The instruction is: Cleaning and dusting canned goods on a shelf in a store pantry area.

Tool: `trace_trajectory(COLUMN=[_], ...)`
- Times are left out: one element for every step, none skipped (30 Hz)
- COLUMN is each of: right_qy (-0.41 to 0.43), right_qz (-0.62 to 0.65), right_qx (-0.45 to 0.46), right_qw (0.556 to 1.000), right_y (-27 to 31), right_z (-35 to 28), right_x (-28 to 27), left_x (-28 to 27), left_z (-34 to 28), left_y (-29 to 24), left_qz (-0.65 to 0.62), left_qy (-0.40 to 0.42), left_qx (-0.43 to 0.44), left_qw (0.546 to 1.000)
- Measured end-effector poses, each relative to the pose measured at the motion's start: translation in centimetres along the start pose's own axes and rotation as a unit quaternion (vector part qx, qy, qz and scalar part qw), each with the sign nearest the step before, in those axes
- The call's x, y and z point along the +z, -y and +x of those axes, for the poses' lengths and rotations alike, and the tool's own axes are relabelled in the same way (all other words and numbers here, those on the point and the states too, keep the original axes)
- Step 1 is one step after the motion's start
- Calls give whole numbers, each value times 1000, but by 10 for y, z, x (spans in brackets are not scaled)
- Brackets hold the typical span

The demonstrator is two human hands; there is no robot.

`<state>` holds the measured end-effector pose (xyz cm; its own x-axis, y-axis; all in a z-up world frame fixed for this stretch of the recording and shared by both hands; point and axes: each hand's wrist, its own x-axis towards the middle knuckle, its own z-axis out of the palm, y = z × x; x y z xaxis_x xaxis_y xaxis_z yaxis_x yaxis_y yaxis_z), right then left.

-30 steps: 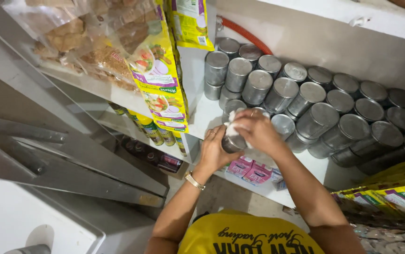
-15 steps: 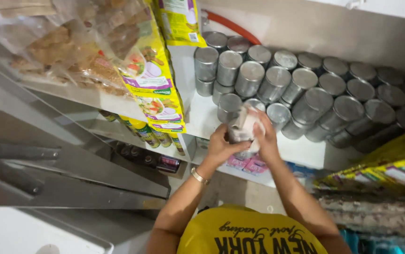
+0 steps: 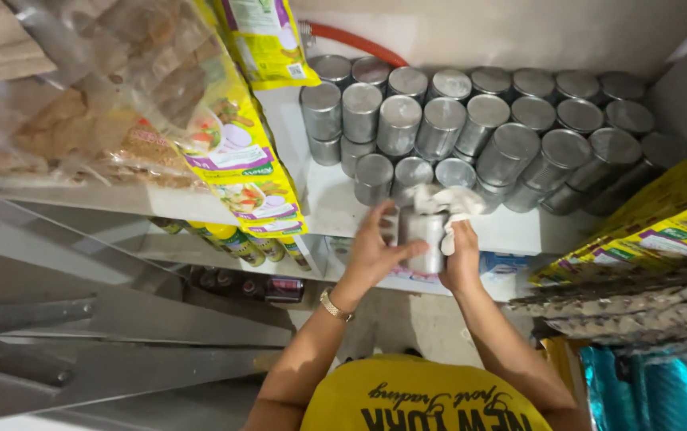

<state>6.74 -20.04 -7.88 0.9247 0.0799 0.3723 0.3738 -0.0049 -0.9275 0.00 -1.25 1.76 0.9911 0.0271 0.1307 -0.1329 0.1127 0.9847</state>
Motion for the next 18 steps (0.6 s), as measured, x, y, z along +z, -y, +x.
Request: trace_trajectory(right_qy=[1,-2,-5,-2,7,15,18,17,17,22,30,38,44,57,71,81,107,132], right_qz=[-2,-88,-173,-171,-74,22,23,127,228,227,316,397,393,365,336,334,289,242], right_qx=[2,-77,-156,-157,-93,-23,-19,84,187,188,256,324,330,362,393,392,403,414], right_qw=[1000,993,973,973,993,999,999,988,956,955,913,858,857,856,853,853,862,867], right_y=[16,31,47,44,41,38,27,16,5,-1,-8,-14,-24,-34,-43,-51,-58,-66], right_z=[-9,-12,-16,-11,-6,-4,-2,6,14,19,23,25,21,20,18,24,30,33], right_x=[2,4,7,4,1,-4,-11,-19,-27,-27,-26,-28,-27,-24,-21,-11,-1,9], left_x=[4,7,11,13,15,19,19,20,20,24,26,32,30,26,23,19,16,12], left_z=[-3,-2,-1,0,1,0,1,6,12,11,10,7,2,-1,-5,-15,-26,-38], left_y=[8,15,23,22,22,23,25,26,27,27,27,28,28,28,26,28,30,33], left_qz=[-2,140,280,280,301,320,320,185,44,43,-25,-95,-99,-82,-65,-64,3,71], left_qy=[0,-43,-87,-90,-92,-91,-93,-39,19,14,25,32,24,10,-4,-13,-56,-99], left_qx=[-2,58,114,114,122,125,122,33,-54,-55,-40,-25,-26,-21,-17,-11,23,54], left_qw=[1000,987,949,949,941,935,935,981,997,997,999,995,994,996,998,998,998,991])
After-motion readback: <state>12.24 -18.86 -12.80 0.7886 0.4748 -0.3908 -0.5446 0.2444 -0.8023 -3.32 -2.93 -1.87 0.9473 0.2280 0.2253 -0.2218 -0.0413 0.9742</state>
